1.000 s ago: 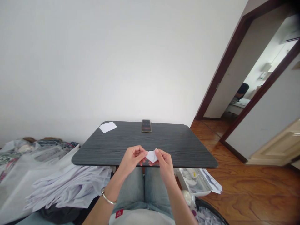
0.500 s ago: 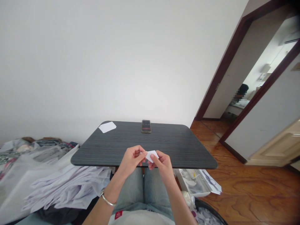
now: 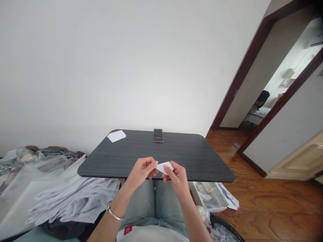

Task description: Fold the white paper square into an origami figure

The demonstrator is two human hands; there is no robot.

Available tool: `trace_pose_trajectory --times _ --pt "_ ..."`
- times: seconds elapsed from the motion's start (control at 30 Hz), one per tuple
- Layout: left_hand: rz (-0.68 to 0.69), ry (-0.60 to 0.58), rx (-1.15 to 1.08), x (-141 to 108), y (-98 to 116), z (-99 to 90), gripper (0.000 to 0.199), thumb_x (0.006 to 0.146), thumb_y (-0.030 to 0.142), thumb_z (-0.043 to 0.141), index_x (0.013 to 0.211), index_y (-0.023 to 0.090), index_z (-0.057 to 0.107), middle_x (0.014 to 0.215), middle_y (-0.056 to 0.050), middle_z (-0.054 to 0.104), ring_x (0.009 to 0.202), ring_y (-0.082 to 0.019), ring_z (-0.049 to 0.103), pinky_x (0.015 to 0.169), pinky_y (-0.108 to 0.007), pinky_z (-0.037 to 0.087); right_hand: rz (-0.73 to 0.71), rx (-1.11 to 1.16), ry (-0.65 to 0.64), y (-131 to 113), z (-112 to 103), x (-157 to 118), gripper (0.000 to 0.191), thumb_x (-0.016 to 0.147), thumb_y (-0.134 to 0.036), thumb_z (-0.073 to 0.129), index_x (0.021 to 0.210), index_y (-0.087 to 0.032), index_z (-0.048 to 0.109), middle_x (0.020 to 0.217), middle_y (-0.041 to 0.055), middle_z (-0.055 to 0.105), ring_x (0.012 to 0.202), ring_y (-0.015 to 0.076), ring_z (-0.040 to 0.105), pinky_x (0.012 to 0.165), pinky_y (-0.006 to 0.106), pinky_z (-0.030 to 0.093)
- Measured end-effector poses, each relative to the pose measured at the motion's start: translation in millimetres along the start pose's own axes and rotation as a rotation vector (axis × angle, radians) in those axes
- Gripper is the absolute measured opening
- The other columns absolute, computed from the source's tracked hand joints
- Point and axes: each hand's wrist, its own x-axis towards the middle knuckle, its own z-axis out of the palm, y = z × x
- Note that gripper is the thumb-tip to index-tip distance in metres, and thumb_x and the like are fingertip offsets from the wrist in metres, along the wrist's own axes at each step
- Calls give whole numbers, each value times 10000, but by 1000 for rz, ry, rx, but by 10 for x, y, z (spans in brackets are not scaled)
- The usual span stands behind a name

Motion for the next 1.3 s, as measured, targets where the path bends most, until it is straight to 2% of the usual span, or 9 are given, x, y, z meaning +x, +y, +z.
trace_pose_trajectory --times 0.2,0.5,0.63,0.73,0.87,1.13,1.3 --pt "20 -35 29 1 -25 -20 327 740 425 557 607 128 526 557 -5 568 452 -71 481 412 -168 367 -23 -19 4 -15 -3 1 280 761 -382 582 613 -150 533 478 -23 547 375 65 453 378 175 382" --pt "41 5 71 -4 -7 -5 320 734 417 570 612 122 541 533 -5 560 446 -77 482 438 -184 390 -25 -43 13 -17 -4 3 293 759 -403 579 617 -152 527 480 -21 547 376 71 454 376 182 378" --pt "43 -34 21 11 -14 -27 386 787 458 474 688 103 589 607 -47 584 520 -110 530 430 -189 405 -20 -25 20 -30 -18 7 281 756 -394 587 630 -147 544 482 -24 547 379 68 456 388 180 381" --pt "43 -19 -1 -1 -7 -35 427 817 481 402 730 105 583 647 -58 585 530 -113 535 412 -181 397 -20 -14 22 -25 -27 7 280 755 -396 589 634 -146 551 477 -27 545 373 65 452 386 177 378" --pt "103 53 62 -40 20 -34 274 774 414 524 767 142 553 629 -6 556 523 -98 519 411 -161 371 -21 -9 34 -11 -24 8 293 748 -406 594 618 -151 536 474 -23 551 373 69 459 383 179 381" --pt "88 91 256 -76 72 -39 263 756 373 548 664 133 601 530 9 540 448 -83 456 426 -180 355 -38 -13 56 -12 -10 18 291 749 -402 597 615 -149 542 473 -24 551 373 64 460 380 170 384" --pt "79 89 261 -83 82 -20 262 757 360 546 626 135 578 531 5 551 450 -86 470 431 -182 357 -36 -15 50 -10 -2 21 275 755 -386 593 623 -150 543 476 -25 551 377 66 459 385 174 379"
